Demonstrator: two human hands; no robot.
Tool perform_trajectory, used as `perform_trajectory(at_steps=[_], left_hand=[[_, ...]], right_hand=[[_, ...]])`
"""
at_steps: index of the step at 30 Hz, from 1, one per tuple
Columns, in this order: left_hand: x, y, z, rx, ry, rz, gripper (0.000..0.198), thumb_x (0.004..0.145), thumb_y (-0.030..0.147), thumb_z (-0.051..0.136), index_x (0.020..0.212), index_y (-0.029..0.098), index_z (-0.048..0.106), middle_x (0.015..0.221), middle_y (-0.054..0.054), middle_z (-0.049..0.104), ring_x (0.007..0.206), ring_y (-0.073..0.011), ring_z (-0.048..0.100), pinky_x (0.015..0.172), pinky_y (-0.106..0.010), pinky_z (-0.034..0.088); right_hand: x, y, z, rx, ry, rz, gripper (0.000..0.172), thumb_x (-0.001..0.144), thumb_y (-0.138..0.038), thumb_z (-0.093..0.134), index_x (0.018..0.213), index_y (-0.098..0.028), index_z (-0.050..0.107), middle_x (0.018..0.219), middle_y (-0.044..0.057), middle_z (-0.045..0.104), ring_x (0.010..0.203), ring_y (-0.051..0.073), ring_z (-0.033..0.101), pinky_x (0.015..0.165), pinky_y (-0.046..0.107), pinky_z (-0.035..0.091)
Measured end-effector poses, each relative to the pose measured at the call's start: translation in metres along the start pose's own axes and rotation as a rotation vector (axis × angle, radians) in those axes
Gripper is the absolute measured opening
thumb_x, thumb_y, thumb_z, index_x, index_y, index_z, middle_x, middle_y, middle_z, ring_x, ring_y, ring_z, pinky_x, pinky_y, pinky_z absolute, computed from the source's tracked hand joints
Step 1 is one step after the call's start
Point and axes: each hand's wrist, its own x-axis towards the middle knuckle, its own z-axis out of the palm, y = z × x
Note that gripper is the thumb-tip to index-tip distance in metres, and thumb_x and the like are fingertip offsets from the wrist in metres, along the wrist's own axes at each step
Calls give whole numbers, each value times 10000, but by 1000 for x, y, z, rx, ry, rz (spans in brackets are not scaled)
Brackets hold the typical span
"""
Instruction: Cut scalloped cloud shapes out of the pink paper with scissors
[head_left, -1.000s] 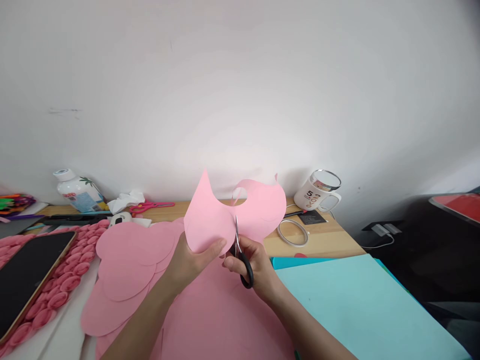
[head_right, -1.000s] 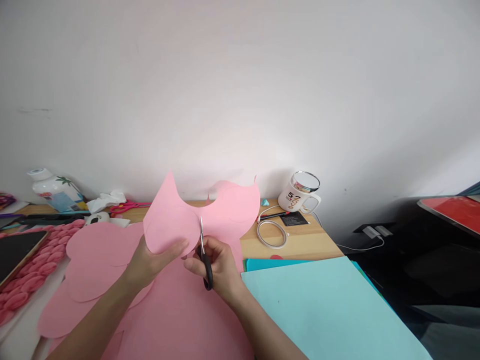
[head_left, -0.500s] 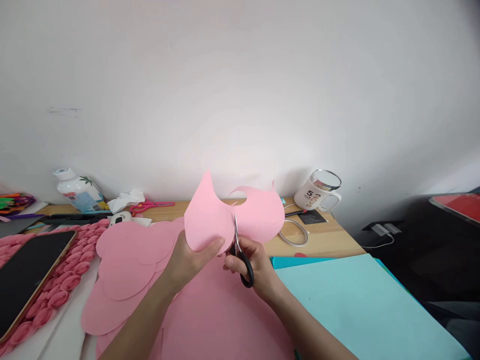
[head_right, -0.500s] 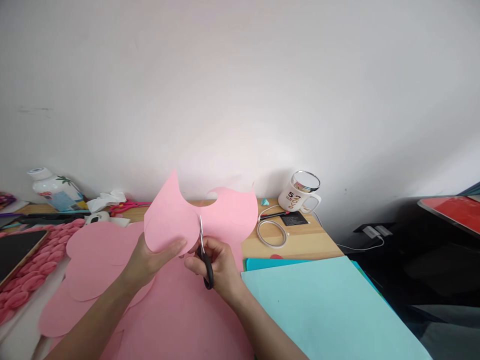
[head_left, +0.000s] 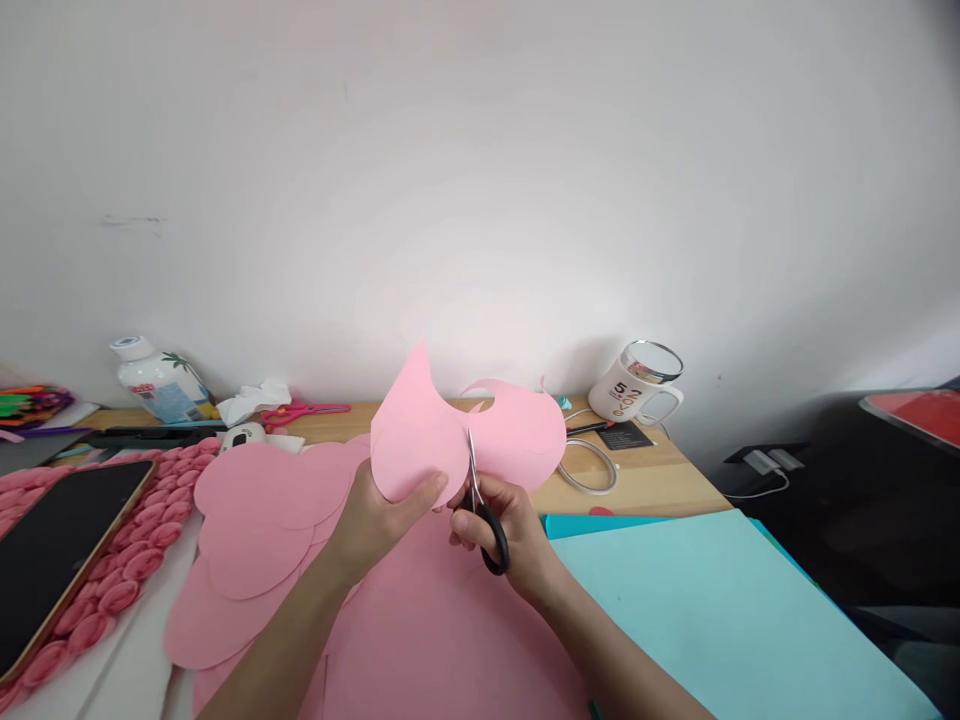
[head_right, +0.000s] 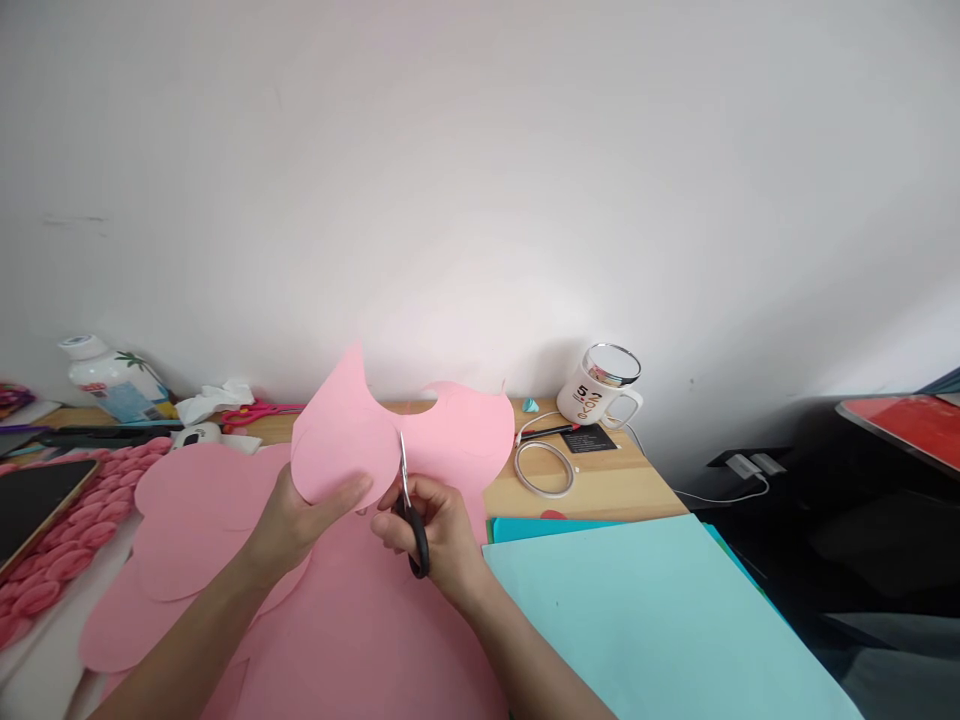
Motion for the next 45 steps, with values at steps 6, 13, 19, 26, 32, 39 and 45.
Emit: perform_trajectory(at_steps=[6, 13, 19, 26, 32, 39, 45], left_hand=[[0, 0, 0, -25, 6, -16, 151, 709, 300, 638, 677, 164, 582, 628, 1, 607, 632, -163, 583, 560, -248, 486], [0, 2, 1, -29, 55, -19, 116, 677, 257, 652, 689, 166, 580, 626, 8, 592, 647, -167, 573, 568, -249, 480], [0, 1, 1, 27, 77, -81, 194, 647, 282, 692, 778, 161, 618, 713, -23, 659, 708, -199, 616, 585, -269, 507], [0, 2, 1, 93, 39, -120, 297, 680, 375, 666, 859, 140, 634, 838, -84, 691, 842, -253, 628, 636, -311, 525], [-1, 2, 0, 100, 57, -110, 247, 671, 364, 667, 786, 148, 630, 743, -59, 680, 764, -237, 631, 593, -299, 523], [-1, 6, 0, 71, 55, -88, 207, 669, 357, 666, 706, 158, 622, 672, -35, 664, 680, -208, 628, 563, -283, 522], [2, -1, -3, 60, 60, -56, 223, 663, 359, 668, 727, 149, 630, 667, -37, 665, 670, -208, 627, 552, -275, 511]], right_hand=[[-1, 2, -1, -16, 3, 14, 220, 682, -343, 689, 667, -169, 555, 473, -58, 479, 459, 96, 460, 468, 226, 375], [-2, 2, 0, -11, -7, 33, 271, 683, -397, 691, 647, -175, 539, 468, -63, 449, 461, 103, 466, 474, 235, 379], [-1, 4, 0, -4, 6, 30, 282, 653, -393, 716, 719, -170, 556, 534, -49, 457, 498, 100, 417, 483, 233, 340], [-1, 1, -2, 32, -4, 11, 291, 627, -370, 750, 671, -175, 540, 557, -53, 422, 525, 94, 343, 491, 226, 282], [0, 0, -1, -20, 6, 24, 311, 634, -428, 728, 682, -175, 553, 572, -38, 436, 530, 107, 373, 497, 240, 295], [-1, -1, 0, -40, 21, 38, 235, 662, -372, 676, 679, -178, 544, 524, -37, 478, 504, 111, 417, 495, 248, 352], [-2, -3, 1, -43, 30, 50, 195, 663, -342, 656, 671, -179, 549, 477, -50, 477, 474, 115, 452, 481, 249, 381]])
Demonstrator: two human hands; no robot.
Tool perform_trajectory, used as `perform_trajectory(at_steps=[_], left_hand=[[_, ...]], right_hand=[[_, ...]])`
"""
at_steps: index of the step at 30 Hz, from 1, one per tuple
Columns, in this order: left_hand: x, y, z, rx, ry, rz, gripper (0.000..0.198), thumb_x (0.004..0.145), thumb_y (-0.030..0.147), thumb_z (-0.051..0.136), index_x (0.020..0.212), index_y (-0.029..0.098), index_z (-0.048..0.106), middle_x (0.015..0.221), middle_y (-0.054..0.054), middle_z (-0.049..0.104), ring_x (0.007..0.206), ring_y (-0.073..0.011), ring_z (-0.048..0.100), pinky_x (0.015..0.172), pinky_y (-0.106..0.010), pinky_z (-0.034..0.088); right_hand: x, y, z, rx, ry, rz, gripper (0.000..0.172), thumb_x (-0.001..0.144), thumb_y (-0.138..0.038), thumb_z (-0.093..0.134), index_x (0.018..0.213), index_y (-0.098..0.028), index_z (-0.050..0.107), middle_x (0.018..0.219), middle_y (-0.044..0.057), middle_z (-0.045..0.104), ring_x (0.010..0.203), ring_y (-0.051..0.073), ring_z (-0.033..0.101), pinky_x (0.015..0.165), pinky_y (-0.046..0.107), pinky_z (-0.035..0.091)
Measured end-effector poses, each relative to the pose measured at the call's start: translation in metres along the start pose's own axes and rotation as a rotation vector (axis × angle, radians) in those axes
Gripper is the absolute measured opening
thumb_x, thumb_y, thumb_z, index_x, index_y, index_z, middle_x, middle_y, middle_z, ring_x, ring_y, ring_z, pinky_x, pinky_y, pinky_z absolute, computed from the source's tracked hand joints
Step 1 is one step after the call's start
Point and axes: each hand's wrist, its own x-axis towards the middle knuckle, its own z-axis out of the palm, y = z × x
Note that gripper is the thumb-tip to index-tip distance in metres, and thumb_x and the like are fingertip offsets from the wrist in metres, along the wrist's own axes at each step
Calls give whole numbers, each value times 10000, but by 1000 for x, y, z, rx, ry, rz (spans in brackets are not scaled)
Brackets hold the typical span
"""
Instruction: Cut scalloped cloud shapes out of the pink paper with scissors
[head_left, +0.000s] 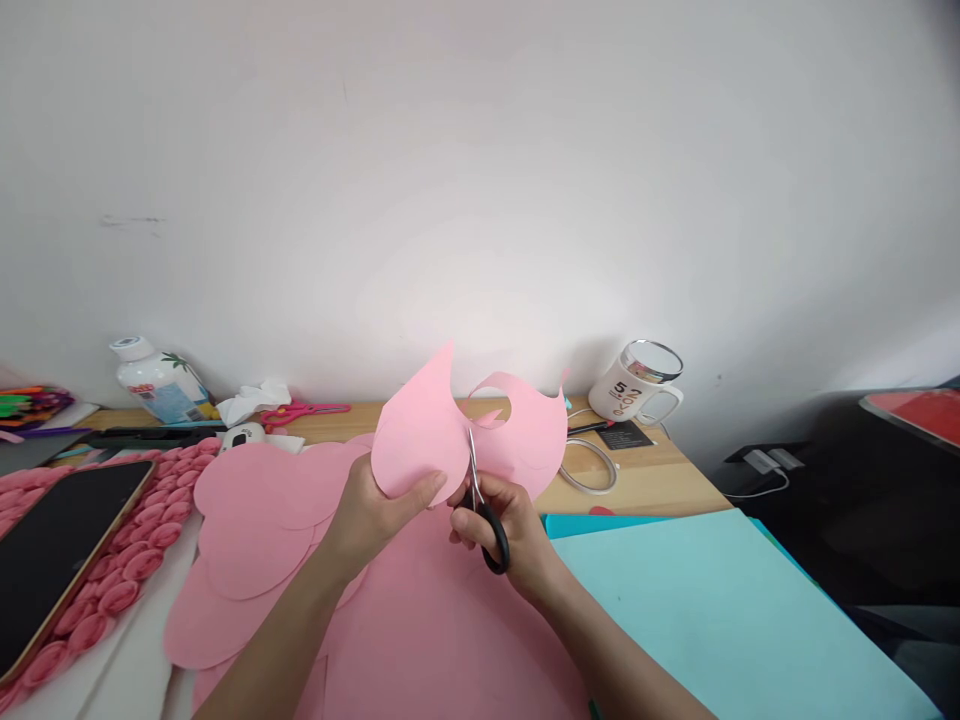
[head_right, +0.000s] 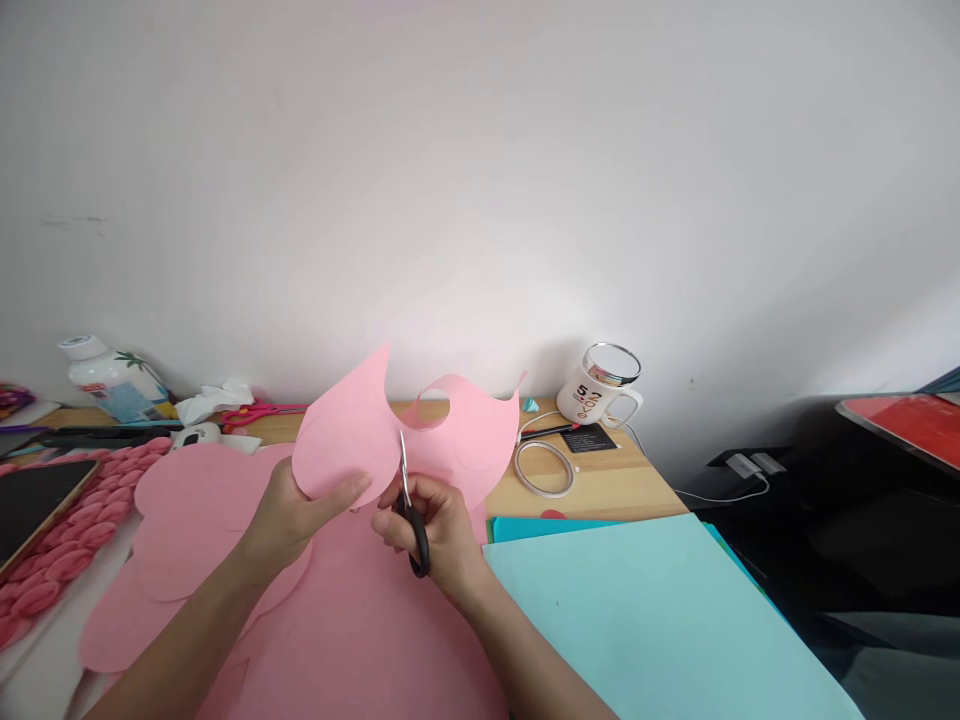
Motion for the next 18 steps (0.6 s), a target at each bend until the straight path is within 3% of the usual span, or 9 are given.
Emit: perform_trajectory(at_steps=[15, 18], left_hand=[[1, 2, 0, -35, 43, 34, 226, 649, 365, 675, 690, 154, 606, 648, -20, 626, 640, -175, 583, 523, -244, 479], [1, 0, 1, 34, 115, 65, 238, 673, 392, 647, 666, 161, 589, 644, -17, 617, 634, -173, 581, 526, -248, 482]], right_hand=[[0, 5, -3, 5, -60, -51, 263, 707, -387, 671, 628, -180, 529, 471, -55, 447, 465, 109, 455, 460, 233, 362], [0, 4, -2, 9, -49, -69, 239, 709, -356, 668, 628, -177, 532, 484, -51, 463, 464, 102, 447, 467, 232, 364]])
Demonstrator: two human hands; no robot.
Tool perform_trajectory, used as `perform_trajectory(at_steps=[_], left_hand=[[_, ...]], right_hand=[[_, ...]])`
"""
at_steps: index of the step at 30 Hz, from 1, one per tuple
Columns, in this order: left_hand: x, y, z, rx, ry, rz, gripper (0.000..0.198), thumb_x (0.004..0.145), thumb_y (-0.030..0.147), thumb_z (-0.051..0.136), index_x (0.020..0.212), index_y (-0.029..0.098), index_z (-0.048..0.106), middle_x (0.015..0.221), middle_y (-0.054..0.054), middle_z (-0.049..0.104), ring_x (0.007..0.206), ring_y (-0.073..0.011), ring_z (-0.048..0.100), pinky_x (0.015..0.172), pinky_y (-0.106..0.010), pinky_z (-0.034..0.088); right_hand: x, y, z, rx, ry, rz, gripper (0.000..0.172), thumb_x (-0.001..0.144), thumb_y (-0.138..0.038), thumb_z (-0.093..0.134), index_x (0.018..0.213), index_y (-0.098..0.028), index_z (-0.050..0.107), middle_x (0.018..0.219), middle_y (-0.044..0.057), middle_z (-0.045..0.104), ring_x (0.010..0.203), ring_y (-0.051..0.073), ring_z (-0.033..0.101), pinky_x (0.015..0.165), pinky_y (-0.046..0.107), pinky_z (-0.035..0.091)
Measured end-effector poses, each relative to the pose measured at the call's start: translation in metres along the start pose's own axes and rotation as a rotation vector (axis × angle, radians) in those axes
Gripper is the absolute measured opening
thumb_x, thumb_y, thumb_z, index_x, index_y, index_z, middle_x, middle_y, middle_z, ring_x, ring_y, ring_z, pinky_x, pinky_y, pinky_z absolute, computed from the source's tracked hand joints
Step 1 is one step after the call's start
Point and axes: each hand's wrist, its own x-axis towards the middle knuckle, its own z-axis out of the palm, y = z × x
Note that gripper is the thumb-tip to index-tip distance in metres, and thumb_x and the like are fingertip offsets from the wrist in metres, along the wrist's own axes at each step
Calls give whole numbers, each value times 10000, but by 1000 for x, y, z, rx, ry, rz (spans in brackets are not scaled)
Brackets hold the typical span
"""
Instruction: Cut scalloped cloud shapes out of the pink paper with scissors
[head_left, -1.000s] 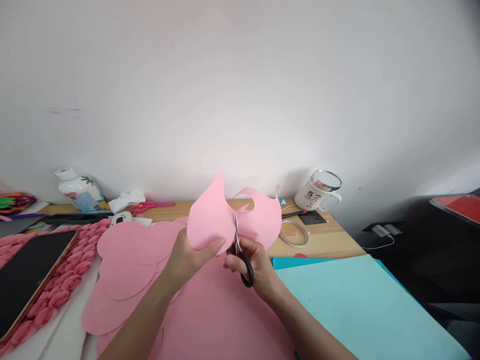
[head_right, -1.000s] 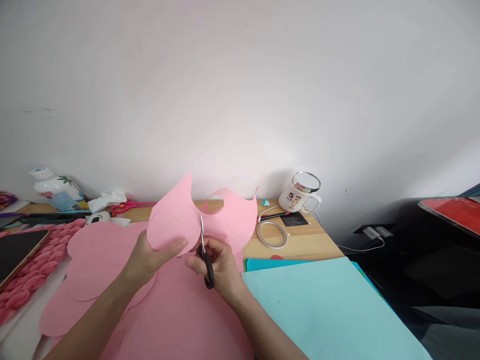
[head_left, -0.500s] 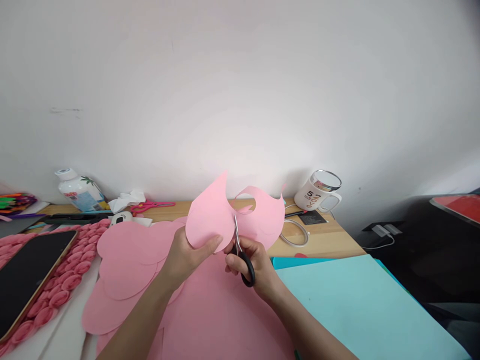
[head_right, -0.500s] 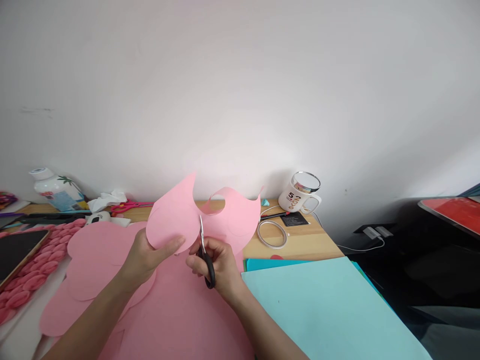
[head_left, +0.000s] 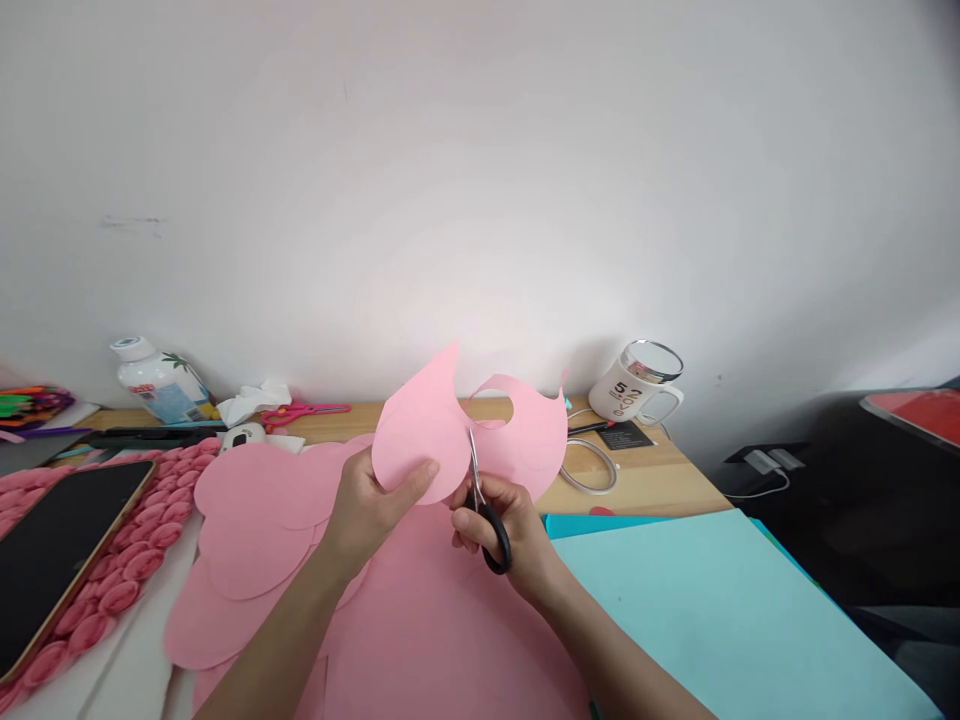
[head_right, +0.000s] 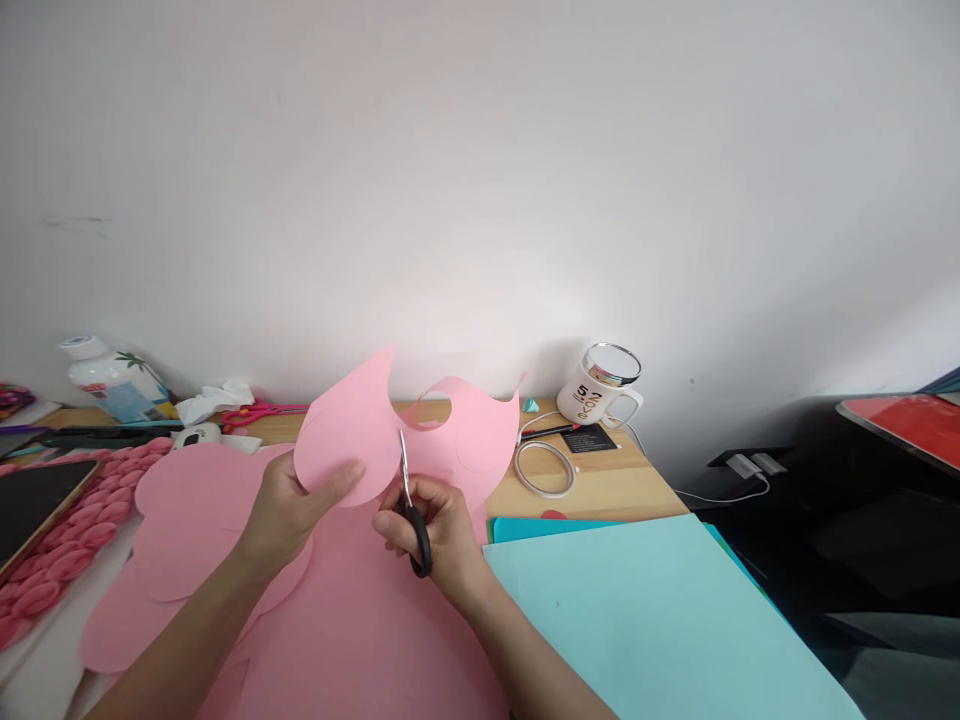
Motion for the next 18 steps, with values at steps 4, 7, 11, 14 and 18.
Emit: perform_trajectory(at_steps=[4, 7, 11, 14, 18], left_hand=[[-1, -1, 7, 260, 224, 133, 247, 661, 421, 641, 703, 182, 596, 723, -35, 629, 734, -213, 592, 597, -289, 496], [-5, -1, 14, 311, 259, 212, 260, 622, 403, 676, 766, 193, 622, 823, -53, 651, 800, -231, 599, 630, -297, 502], [-9, 1, 17, 153, 206, 102, 208, 644, 371, 672, 681, 184, 589, 675, -13, 634, 620, -172, 590, 503, -245, 481], [-7, 5, 13, 42, 106, -42, 253, 636, 386, 687, 596, 168, 565, 569, 4, 594, 569, -164, 581, 460, -231, 466], [-4, 7, 6, -34, -22, -139, 271, 649, 384, 692, 758, 140, 648, 677, -31, 666, 699, -206, 630, 557, -259, 512]], right_hand=[[0, 1, 1, -33, 70, -13, 153, 698, -286, 654, 659, -175, 557, 502, -46, 491, 452, 94, 431, 465, 232, 365], [0, 1, 1, -58, 113, -13, 129, 695, -272, 639, 659, -178, 559, 492, -46, 490, 454, 101, 438, 461, 234, 364], [0, 2, 2, -60, 115, -10, 132, 700, -271, 630, 645, -179, 552, 478, -48, 475, 457, 103, 435, 463, 233, 358], [0, 3, 2, -37, 92, -4, 143, 701, -270, 642, 648, -174, 551, 494, -47, 477, 460, 97, 417, 468, 232, 352], [1, 4, 2, 29, 52, -2, 195, 660, -268, 708, 662, -167, 541, 525, -56, 449, 482, 85, 375, 468, 219, 309]])
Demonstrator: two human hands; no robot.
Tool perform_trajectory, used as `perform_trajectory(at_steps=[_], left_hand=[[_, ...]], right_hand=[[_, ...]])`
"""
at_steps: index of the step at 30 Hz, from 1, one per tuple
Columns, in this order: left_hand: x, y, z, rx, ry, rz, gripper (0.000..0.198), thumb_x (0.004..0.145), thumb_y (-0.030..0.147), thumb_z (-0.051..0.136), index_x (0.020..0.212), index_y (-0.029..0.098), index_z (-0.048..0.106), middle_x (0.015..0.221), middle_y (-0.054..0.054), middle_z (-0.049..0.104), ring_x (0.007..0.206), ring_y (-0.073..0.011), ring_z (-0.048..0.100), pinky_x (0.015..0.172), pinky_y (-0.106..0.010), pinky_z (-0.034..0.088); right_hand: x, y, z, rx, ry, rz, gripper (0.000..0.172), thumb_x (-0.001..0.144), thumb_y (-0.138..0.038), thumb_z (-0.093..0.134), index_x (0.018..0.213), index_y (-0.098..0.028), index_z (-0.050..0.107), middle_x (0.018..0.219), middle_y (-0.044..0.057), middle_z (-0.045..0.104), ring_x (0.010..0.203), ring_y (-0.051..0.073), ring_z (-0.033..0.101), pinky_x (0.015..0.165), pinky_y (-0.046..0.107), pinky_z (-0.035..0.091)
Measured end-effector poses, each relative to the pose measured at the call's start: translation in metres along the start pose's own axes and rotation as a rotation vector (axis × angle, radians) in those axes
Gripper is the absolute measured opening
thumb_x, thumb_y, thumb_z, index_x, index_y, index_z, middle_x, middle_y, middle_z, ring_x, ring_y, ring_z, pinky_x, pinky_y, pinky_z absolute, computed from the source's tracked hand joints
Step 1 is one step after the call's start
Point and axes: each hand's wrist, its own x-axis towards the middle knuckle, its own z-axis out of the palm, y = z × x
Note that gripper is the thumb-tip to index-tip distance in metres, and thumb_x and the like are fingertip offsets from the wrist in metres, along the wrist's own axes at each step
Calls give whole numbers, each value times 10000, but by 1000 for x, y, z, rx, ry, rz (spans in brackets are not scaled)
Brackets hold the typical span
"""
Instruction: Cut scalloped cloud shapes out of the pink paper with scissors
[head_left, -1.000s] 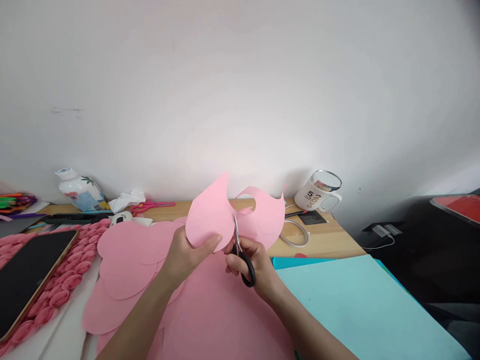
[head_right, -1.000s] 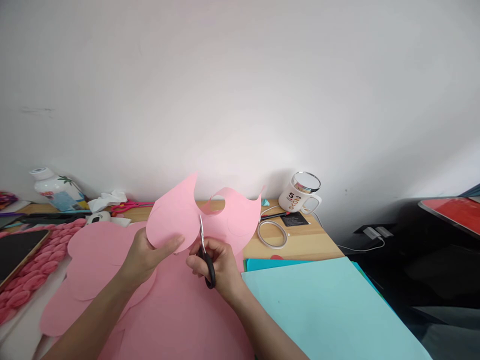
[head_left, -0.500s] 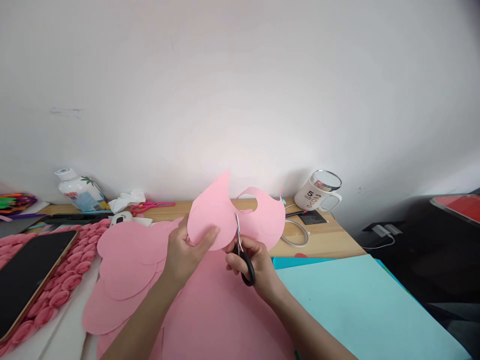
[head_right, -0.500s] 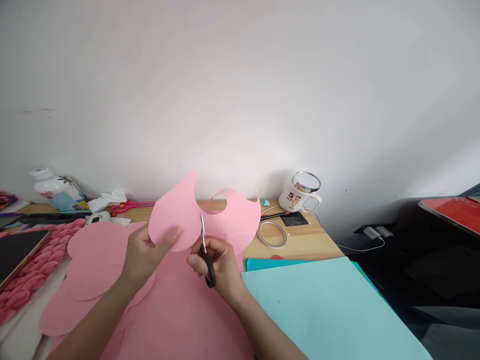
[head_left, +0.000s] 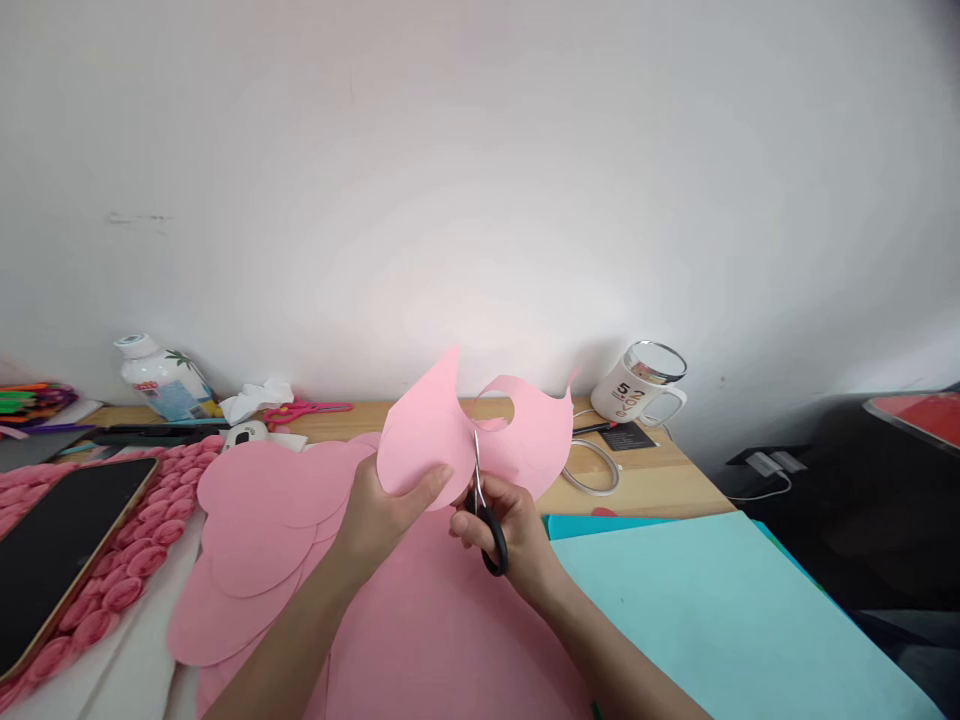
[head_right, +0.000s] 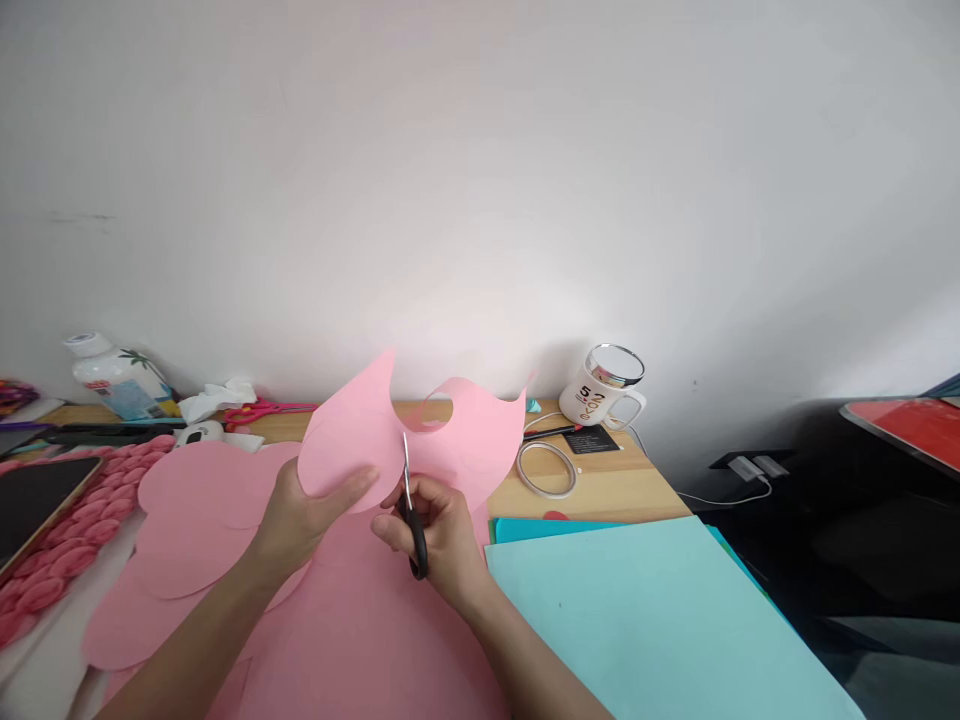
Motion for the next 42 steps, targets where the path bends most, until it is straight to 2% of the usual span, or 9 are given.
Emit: perform_trajectory(at_steps=[5, 19, 31, 35, 42], left_hand=[[0, -2, -6, -13, -76, 8, 302, 676, 390, 685, 869, 160, 667, 731, -36, 689, 801, -232, 642, 621, -277, 527], [2, -2, -8, -58, -112, 69, 258, 687, 358, 689, 865, 172, 668, 825, -40, 717, 820, -214, 646, 659, -262, 538], [3, -5, -10, -118, -145, 90, 252, 691, 336, 694, 894, 189, 666, 864, -33, 722, 847, -200, 644, 675, -243, 537], [2, -2, -10, -145, -120, 83, 244, 669, 324, 707, 861, 176, 672, 826, -39, 723, 814, -210, 649, 646, -253, 539], [6, -8, -13, -174, -168, 109, 185, 706, 303, 690, 847, 187, 661, 816, -16, 713, 799, -181, 642, 642, -231, 524]], right_hand=[[1, -3, 0, 80, -33, -18, 267, 620, -270, 760, 644, -165, 516, 551, -65, 393, 504, 76, 315, 468, 209, 252], [1, -1, -1, 53, -47, -27, 276, 627, -305, 756, 649, -173, 515, 558, -61, 373, 519, 85, 285, 470, 224, 228], [0, -2, -2, 21, -48, -15, 218, 645, -285, 727, 684, -170, 546, 531, -64, 377, 502, 85, 309, 460, 226, 233], [0, -1, -2, -19, -41, -11, 169, 667, -267, 688, 691, -170, 551, 511, -67, 391, 480, 82, 323, 453, 224, 255], [-1, -3, -1, -67, -29, 7, 141, 680, -267, 647, 669, -167, 548, 500, -55, 448, 454, 81, 369, 440, 220, 307]])
